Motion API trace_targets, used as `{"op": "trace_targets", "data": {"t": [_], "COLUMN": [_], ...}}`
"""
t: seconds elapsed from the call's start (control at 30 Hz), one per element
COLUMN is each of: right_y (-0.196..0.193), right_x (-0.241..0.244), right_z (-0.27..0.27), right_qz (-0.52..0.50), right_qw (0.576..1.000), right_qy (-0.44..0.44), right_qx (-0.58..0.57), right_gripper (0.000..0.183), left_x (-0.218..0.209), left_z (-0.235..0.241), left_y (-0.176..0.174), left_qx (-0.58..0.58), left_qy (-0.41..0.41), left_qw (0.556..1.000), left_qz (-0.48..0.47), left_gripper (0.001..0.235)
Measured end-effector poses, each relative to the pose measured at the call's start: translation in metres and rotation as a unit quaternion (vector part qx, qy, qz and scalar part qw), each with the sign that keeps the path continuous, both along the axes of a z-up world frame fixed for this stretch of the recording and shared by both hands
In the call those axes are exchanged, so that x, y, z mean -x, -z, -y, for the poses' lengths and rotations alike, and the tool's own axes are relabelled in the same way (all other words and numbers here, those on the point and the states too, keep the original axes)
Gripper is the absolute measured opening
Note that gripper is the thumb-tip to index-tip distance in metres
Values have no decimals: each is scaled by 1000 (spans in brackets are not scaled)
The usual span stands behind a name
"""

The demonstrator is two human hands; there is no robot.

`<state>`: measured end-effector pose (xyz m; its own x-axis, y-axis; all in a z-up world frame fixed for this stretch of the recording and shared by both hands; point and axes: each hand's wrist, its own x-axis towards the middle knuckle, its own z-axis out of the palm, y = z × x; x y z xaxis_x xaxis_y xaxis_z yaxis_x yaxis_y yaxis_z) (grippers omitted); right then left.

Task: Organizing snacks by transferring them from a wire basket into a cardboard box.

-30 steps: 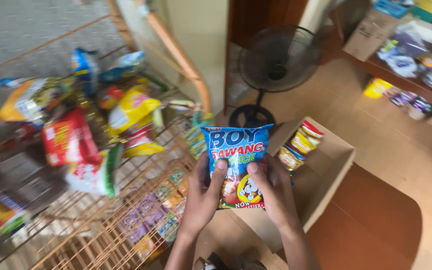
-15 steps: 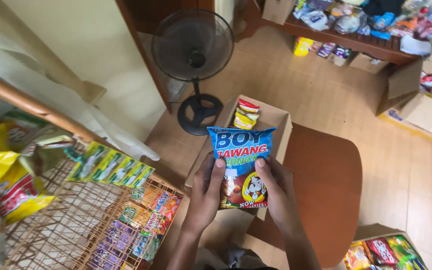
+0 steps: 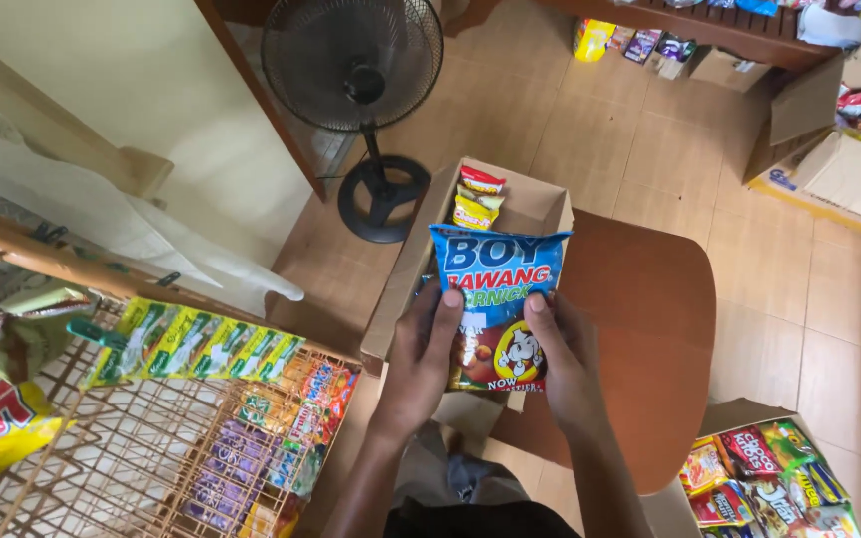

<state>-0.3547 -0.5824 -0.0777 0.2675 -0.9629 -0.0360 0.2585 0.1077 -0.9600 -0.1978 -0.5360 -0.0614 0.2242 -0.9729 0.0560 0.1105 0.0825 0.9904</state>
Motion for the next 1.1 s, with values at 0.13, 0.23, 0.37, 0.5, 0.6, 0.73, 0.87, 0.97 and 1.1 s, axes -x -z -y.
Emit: {"op": "trace_targets", "data": {"t": [0.13, 0.23, 0.37, 0.5, 0.6, 0.73, 0.87, 0.97, 1.1], "right_y": [7, 19, 35, 74, 111, 161, 258, 339, 431], "right_x": [-8, -13, -23, -27, -32, -44, -41, -39, -41], "right_z": [4, 3, 6, 9, 12, 16, 21, 16, 17], "right_qz": [7, -5, -42, -82, -84, -34, -86, -174, -310], "right_qw": [1000, 999, 999, 995, 995, 998, 987, 977, 950], "right_qy": [4, 4, -1, -8, -10, -53, -59, -56, -42], "right_qx": [-28, -40, -33, -63, -44, -1, -121, -112, -1], "right_gripper": [42, 41, 39, 38, 34, 32, 33, 27, 26], "left_x": [-9, -14, -21, -30, -36, -42, -44, -44, -45], "left_z": [7, 8, 11, 17, 17, 14, 21, 22, 20], "left_y": [10, 19, 43, 80, 121, 198, 279, 344, 456], "left_qx": [-12, -9, -35, -16, -2, 6, -142, -207, -225], "left_qy": [1, 4, -39, -45, -72, -155, -118, -99, -72], "left_qw": [999, 999, 998, 999, 996, 950, 956, 956, 955], "left_qz": [-35, -43, -27, -22, 58, 273, 226, 181, 177], "left_gripper": [42, 42, 43, 40, 37, 30, 28, 26, 29]}}
